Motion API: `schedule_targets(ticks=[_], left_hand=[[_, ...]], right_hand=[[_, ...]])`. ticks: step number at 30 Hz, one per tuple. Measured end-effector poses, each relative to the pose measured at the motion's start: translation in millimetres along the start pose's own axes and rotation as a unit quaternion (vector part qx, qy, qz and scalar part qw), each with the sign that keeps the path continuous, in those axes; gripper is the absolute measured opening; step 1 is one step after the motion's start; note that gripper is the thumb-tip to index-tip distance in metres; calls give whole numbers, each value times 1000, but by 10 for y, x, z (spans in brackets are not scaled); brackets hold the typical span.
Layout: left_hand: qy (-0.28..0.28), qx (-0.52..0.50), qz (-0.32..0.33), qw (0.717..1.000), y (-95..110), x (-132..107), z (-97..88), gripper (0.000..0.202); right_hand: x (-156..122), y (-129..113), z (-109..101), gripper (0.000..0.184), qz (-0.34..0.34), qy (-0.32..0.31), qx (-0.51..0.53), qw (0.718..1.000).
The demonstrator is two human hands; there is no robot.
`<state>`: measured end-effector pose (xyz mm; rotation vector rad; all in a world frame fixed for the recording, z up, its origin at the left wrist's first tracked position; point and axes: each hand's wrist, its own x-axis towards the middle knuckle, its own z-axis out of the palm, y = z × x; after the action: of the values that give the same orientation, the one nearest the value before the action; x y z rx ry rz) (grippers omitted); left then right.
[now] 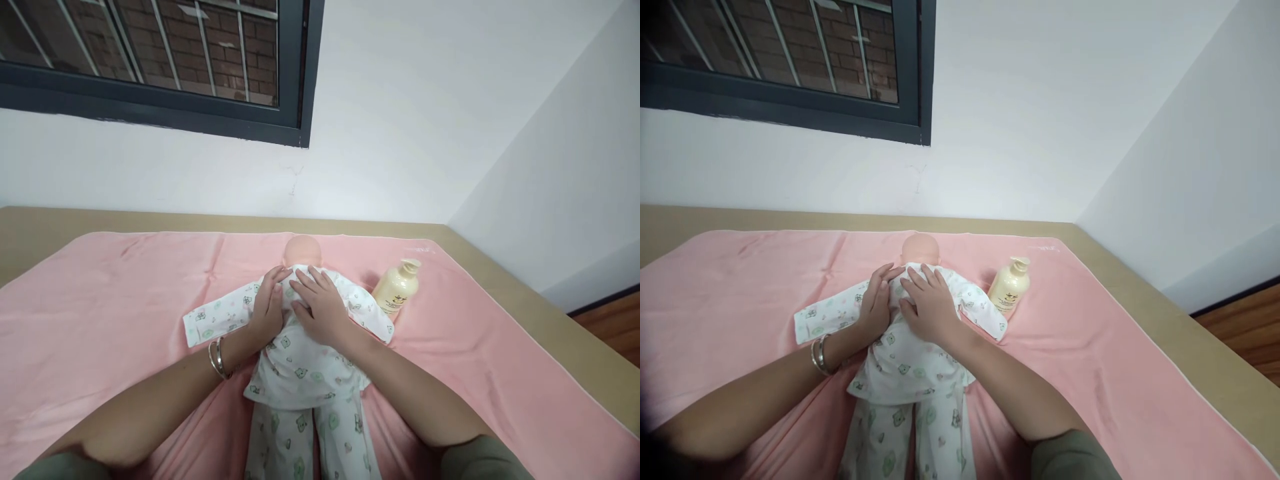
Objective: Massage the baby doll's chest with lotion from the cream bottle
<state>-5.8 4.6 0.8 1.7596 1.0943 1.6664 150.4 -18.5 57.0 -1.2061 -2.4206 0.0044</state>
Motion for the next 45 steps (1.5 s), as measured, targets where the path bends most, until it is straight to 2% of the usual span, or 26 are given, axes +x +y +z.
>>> schedule_targets(ticks=[4,7,11,13,15,18,21,23,26,28,32,34,36,38,40,42,45], left_hand=[[1,14,1,1000,11,7,-8,43],[-3,34,4,999,38,11,-14,42],[-6,56,-1,998,61,27,-13,42],[-8,65,-6,998,46,33,-10,42],[-12,70,-3,997,13,35,-8,44],[-14,64,13,998,-41,28,-11,46],[-19,51,16,998,-61,18,-19,49],[-21,49,13,998,-52,14,-21,49],[-18,60,10,998,-36,11,-20,49],[-11,64,11,998,-33,7,-20,49],[-11,58,18,998,-39,-4,-28,50],[-20,54,21,998,-43,-8,-31,50],[-24,55,30,998,-49,-10,-31,49],[-22,62,39,997,-58,-13,-29,48],[-18,63,35,997,-65,-16,-27,48],[-9,48,21,999,-64,-18,-23,49],[3,0,9,1000,-47,-20,-18,51]], right_hand=[[-1,8,23,42,18,16,14,1000],[2,15,17,43,76,15,6,997],[109,148,-25,51,174,-20,-15,984],[175,208,-58,57,200,-49,-22,978],[188,191,-96,58,169,-65,-30,983],[95,45,-150,52,31,-55,-31,997],[31,-41,-180,43,-81,-59,5,995],[86,3,-171,39,-76,-62,24,995],[225,89,-124,48,26,-56,3,998],[243,62,-93,56,49,-50,-21,997],[85,-108,-69,42,-66,-35,-2,997],[53,-119,-71,34,-75,-29,23,996],[113,-61,-67,35,-22,-15,25,999],[215,6,-57,45,45,-14,4,999],[278,21,-46,56,64,-30,-24,997],[249,-30,-42,57,18,-40,-38,998],[102,-116,-57,46,-70,-26,-18,997]])
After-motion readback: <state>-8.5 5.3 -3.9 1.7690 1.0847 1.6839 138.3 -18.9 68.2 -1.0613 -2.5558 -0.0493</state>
